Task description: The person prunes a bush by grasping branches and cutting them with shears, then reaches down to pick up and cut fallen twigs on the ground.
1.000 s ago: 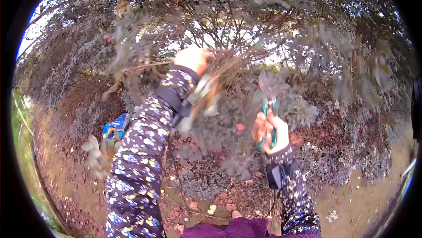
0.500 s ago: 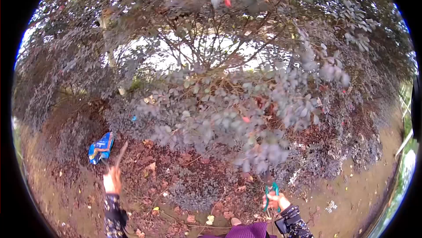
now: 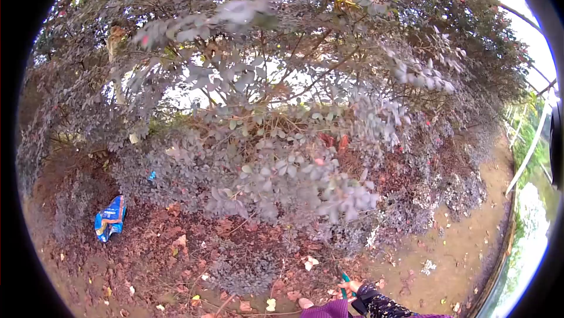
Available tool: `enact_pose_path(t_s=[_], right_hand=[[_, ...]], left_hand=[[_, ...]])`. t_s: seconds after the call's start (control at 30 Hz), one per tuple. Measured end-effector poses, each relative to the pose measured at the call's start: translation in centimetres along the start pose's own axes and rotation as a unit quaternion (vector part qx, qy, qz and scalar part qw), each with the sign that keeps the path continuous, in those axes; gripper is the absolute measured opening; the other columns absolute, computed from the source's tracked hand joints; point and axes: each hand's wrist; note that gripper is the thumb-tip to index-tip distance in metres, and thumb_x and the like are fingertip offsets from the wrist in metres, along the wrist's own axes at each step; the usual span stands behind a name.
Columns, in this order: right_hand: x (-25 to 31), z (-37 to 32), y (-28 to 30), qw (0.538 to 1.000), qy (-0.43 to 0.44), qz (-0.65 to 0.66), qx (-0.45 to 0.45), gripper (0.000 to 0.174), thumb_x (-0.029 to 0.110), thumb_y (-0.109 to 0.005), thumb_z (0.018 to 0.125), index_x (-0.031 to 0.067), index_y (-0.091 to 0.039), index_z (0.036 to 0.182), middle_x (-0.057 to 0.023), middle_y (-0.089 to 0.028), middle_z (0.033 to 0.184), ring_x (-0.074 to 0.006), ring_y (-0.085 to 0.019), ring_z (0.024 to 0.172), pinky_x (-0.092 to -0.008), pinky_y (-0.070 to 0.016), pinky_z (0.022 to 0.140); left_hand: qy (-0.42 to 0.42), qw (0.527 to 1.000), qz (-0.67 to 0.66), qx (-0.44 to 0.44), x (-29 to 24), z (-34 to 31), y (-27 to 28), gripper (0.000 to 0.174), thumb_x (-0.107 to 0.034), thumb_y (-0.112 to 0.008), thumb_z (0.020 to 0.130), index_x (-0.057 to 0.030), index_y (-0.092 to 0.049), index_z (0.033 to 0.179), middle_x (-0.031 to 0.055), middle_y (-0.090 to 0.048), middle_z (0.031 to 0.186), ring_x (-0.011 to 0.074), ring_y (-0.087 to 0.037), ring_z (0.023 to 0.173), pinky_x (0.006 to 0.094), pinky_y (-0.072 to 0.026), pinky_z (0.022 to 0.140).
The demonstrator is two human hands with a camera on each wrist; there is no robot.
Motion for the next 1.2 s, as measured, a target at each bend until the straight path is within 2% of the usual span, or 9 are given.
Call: enact_pose_path(t_s=[0.07, 0.27, 0.3, 0.4, 0.77, 0.9, 0.93, 1.07, 1.2], right_hand=[[-2.2, -0.5, 0.7, 0.998, 0.051, -0.007, -0.036, 0.034, 0.038, -0.056, 0.078, 0.0044, -0.058, 0.074, -0.0051, -0.059, 0.065, -0.0152, -0.049, 0.049, -0.0285, -0.0394, 0.043], [-11.4, 0.3, 3.8, 0.981, 0.048, 0.017, -0.187, 0.021, 0.019, -0.046, 0.081, 0.0013, -0.058, 0.080, -0.0151, -0.060, 0.073, -0.0268, -0.060, 0.067, -0.0395, -0.0498, 0.061], [-18.3, 8.4, 9.3, 0.984, 0.076, -0.004, -0.161, 0.020, 0.018, -0.046, 0.080, 0.0024, -0.058, 0.085, -0.0141, -0.061, 0.073, -0.0256, -0.061, 0.069, -0.0383, -0.0487, 0.062], [-21.9, 7.7, 10.7, 0.911, 0.125, -0.353, -0.172, 0.025, 0.023, -0.045, 0.081, 0.0020, -0.058, 0.085, -0.0140, -0.060, 0.072, -0.0251, -0.059, 0.066, -0.0371, -0.0460, 0.057], [-24.4, 10.3, 8.9, 0.907, 0.172, -0.347, -0.164, 0.033, 0.035, -0.049, 0.078, 0.0027, -0.058, 0.080, -0.0108, -0.058, 0.066, -0.0225, -0.055, 0.059, -0.0356, -0.0432, 0.051], [-22.3, 11.5, 9.7, 0.943, 0.207, -0.234, -0.116, 0.037, 0.039, -0.050, 0.077, 0.0030, -0.058, 0.079, -0.0097, -0.058, 0.064, -0.0215, -0.054, 0.056, -0.0351, -0.0422, 0.049], [-19.6, 10.1, 8.9, 0.979, 0.069, -0.158, -0.106, 0.038, 0.039, -0.049, 0.078, 0.0018, -0.058, 0.078, -0.0113, -0.058, 0.064, -0.0227, -0.054, 0.055, -0.0357, -0.0432, 0.050], [-14.0, 8.5, 7.0, 0.994, 0.007, 0.037, -0.106, 0.037, 0.036, -0.046, 0.079, 0.0009, -0.058, 0.078, -0.0146, -0.059, 0.066, -0.0263, -0.056, 0.059, -0.0378, -0.0469, 0.054], [-10.2, 9.1, 6.7, 0.955, 0.162, -0.221, -0.110, 0.047, 0.046, -0.052, 0.076, -0.0004, -0.060, 0.079, -0.0129, -0.060, 0.068, -0.0224, -0.057, 0.060, -0.0339, -0.0437, 0.055]], left_hand=[[-0.041, 0.999, 0.029, -0.016, -1.1, 1.5, 0.0, 0.026, -0.035, -0.053, 0.078, -0.0109, -0.061, 0.077, 0.0100, -0.058, 0.063, 0.0247, -0.056, 0.057, 0.0391, -0.0436, 0.049], [-0.209, 0.949, 0.087, -0.220, -8.3, 11.9, 3.8, 0.016, -0.031, -0.051, 0.074, -0.0186, -0.062, 0.071, 0.0059, -0.058, 0.060, 0.0239, -0.058, 0.060, 0.0420, -0.0418, 0.057], [-0.248, 0.931, 0.079, -0.257, -10.2, 13.8, 5.3, 0.013, -0.028, -0.053, 0.073, -0.0185, -0.062, 0.073, 0.0060, -0.058, 0.061, 0.0245, -0.058, 0.067, 0.0418, -0.0411, 0.061], [-0.266, 0.900, 0.023, -0.344, -16.7, 15.5, 10.7, 0.047, -0.006, -0.055, 0.065, -0.0112, -0.047, 0.111, 0.0204, -0.041, 0.117, 0.0339, -0.049, 0.092, 0.0418, -0.0392, 0.079], [-0.297, 0.931, -0.180, 0.116, -20.8, 8.4, 4.5, 0.032, -0.026, -0.056, 0.078, -0.0094, -0.056, 0.106, 0.0145, -0.060, 0.093, 0.0306, -0.057, 0.087, 0.0368, -0.0445, 0.078], [-0.253, 0.906, -0.310, 0.136, -20.7, 4.5, 6.0, 0.028, -0.018, -0.055, 0.079, -0.0061, -0.056, 0.104, 0.0103, -0.063, 0.077, 0.0160, -0.060, 0.070, 0.0284, -0.0458, 0.065], [-0.251, 0.908, -0.305, 0.137, -21.1, 3.8, 7.1, 0.028, -0.018, -0.055, 0.079, -0.0061, -0.056, 0.104, 0.0103, -0.063, 0.077, 0.0160, -0.060, 0.070, 0.0284, -0.0458, 0.065], [-0.185, 0.893, -0.382, 0.147, -24.5, 0.9, 13.2, 0.024, -0.012, -0.052, 0.083, -0.0051, -0.055, 0.106, 0.0066, -0.063, 0.080, 0.0110, -0.059, 0.074, 0.0246, -0.0457, 0.067], [-0.253, 0.786, -0.555, 0.099, -27.7, -0.5, 16.8, 0.020, -0.009, -0.047, 0.087, 0.0001, -0.056, 0.103, 0.0076, -0.061, 0.083, 0.0124, -0.058, 0.076, 0.0253, -0.0464, 0.072]])
Point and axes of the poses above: each hand's wrist, its own z-axis towards the middle knuckle, its own y-axis out of the back of the hand, x = y × z
